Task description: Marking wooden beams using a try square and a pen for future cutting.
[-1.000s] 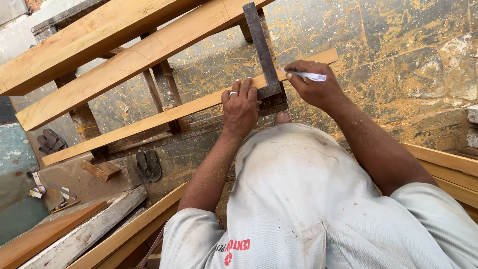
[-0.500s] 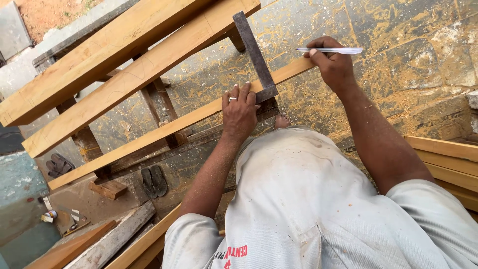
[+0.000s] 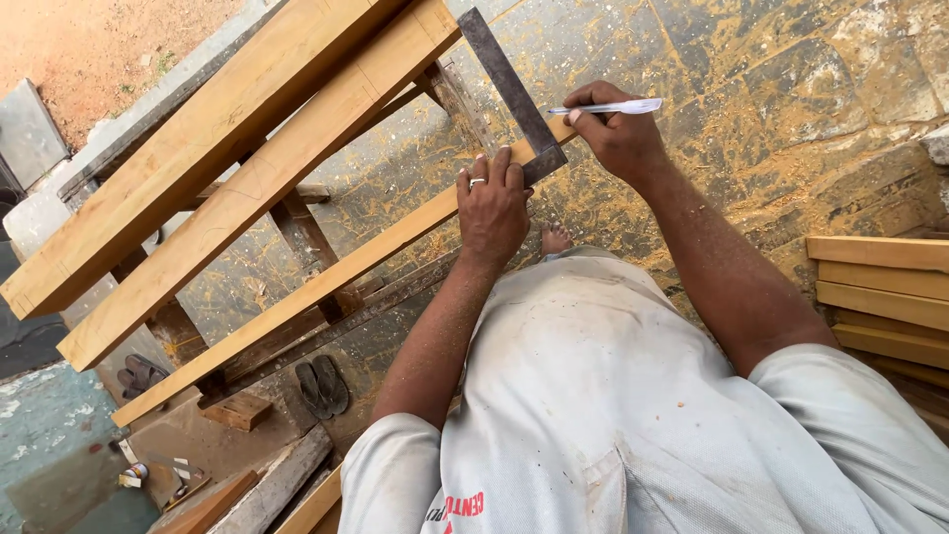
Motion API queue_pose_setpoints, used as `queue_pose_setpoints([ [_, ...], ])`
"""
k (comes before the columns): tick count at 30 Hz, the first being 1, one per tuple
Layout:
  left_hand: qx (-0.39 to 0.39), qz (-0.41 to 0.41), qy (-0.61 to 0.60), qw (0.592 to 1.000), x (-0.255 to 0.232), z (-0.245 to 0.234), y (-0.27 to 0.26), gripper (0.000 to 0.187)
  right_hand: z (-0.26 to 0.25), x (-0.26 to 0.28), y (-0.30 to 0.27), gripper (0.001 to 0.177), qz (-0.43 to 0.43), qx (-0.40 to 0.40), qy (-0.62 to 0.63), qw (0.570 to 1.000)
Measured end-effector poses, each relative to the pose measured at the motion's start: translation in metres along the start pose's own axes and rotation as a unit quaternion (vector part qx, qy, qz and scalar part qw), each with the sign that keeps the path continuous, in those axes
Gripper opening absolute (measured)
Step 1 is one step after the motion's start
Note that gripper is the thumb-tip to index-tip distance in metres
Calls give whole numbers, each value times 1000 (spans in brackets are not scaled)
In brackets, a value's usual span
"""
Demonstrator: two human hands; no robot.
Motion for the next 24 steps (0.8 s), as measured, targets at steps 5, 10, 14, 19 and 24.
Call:
queue_pose_setpoints([
  [5, -4, -7, 8, 1000, 0, -1, -1, 45, 0, 26, 2, 13, -32, 16, -123, 992],
  [10, 3, -13, 17, 1000, 2, 2, -1, 44, 8, 36, 4, 14, -70, 44, -178, 981],
  [14, 5, -15, 19, 1000, 1, 4, -1, 43, 8, 40, 1, 15, -65, 51, -184, 979],
  [19, 1, -11, 19, 1000, 3, 7, 0, 42, 7, 34, -8, 15, -74, 85, -246, 963],
  [24, -6, -9, 12, 1000, 2, 7, -1, 42, 7, 34, -7, 16, -54, 66, -216, 973],
])
Point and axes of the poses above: each hand's wrist, its own y-axis towards the middle knuckle, its own z-axis out of the palm, x = y × z, the point moved 10 cm from there along y, towards the middle knuckle, and after that the axes turned 7 degrees about x, right-handed, at the moved point
